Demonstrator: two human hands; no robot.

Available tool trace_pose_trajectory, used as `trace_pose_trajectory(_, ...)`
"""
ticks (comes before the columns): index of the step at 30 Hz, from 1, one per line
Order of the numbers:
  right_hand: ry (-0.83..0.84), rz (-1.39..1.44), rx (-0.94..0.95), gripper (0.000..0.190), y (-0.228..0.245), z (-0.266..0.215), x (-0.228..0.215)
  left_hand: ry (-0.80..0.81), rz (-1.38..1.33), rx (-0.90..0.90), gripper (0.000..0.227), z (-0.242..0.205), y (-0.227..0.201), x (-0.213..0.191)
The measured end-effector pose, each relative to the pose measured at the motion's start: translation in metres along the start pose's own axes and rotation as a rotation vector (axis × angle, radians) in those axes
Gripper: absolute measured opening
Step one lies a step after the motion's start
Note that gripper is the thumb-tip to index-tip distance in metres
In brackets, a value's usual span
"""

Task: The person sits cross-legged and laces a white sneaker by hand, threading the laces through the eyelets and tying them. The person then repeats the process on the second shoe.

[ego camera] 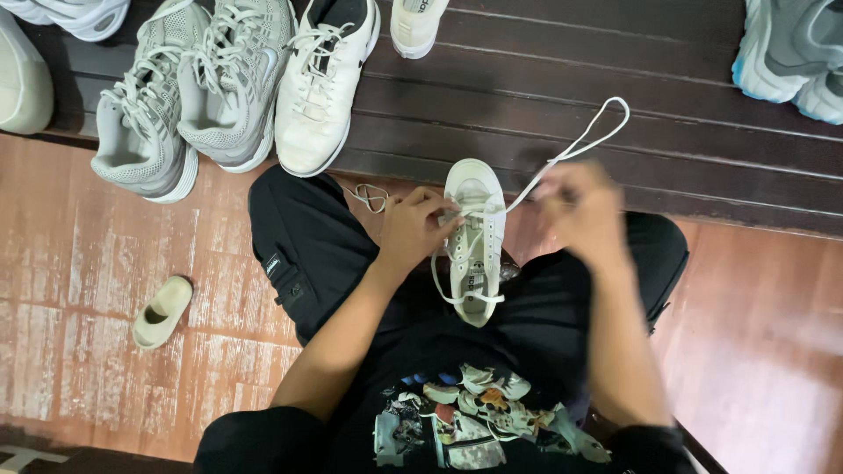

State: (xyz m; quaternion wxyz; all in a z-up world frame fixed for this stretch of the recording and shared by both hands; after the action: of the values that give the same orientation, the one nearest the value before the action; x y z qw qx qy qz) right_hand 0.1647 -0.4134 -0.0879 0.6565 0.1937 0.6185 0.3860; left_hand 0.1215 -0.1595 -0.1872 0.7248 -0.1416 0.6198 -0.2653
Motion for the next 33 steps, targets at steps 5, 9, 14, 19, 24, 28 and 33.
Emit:
trace_pose_trajectory(5,0.255,0.184,0.609,0.029,-0.054,-0.069,0.110,-0.124,0.231,0.122,0.010,-0.004,-0.039,-0.014)
trace_pose_trajectory(9,0.120,0.162,0.511,0.038,-0.052,-0.065,0.104,-0.169,0.317,0.083,0.019,-0.007,-0.042,-0.007)
trace_pose_trajectory(14,0.028,0.126,0.452,0.029,-0.047,-0.064,0.097,-0.203,0.423,0.122,0.016,-0.009,-0.041,0.012)
trace_pose_trajectory(19,-0.005,0.086,0.414,0.029,-0.055,-0.067,0.106,-0.151,0.298,0.176,0.010,-0.010,-0.045,0.005)
trace_pose_trajectory(24,-0.004,0.112,0.441,0.025,-0.051,-0.068,0.101,0.039,0.025,0.172,0.015,-0.004,-0.042,0.022)
trace_pose_trajectory(28,-0.002,0.079,0.464,0.023,-0.051,-0.068,0.100,0.179,-0.198,0.054,0.028,-0.001,-0.031,0.031)
trace_pose_trajectory(33,-0.041,0.060,0.443,0.021,-0.050,-0.072,0.093,0.257,-0.743,-0.251,0.027,0.014,-0.004,-0.003)
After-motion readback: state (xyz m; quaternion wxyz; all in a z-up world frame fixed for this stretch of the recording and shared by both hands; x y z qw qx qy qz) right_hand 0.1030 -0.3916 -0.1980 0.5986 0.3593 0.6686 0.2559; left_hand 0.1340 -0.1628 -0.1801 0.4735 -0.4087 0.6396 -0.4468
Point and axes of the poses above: each hand's wrist, its own z-axis towards the middle knuckle, its own x-axis out of the palm, y = z × x, the point moved 10 cm from there along z, towards the middle knuckle, and after that the axes turned 7 degrees about z, right-handed, at the moved point
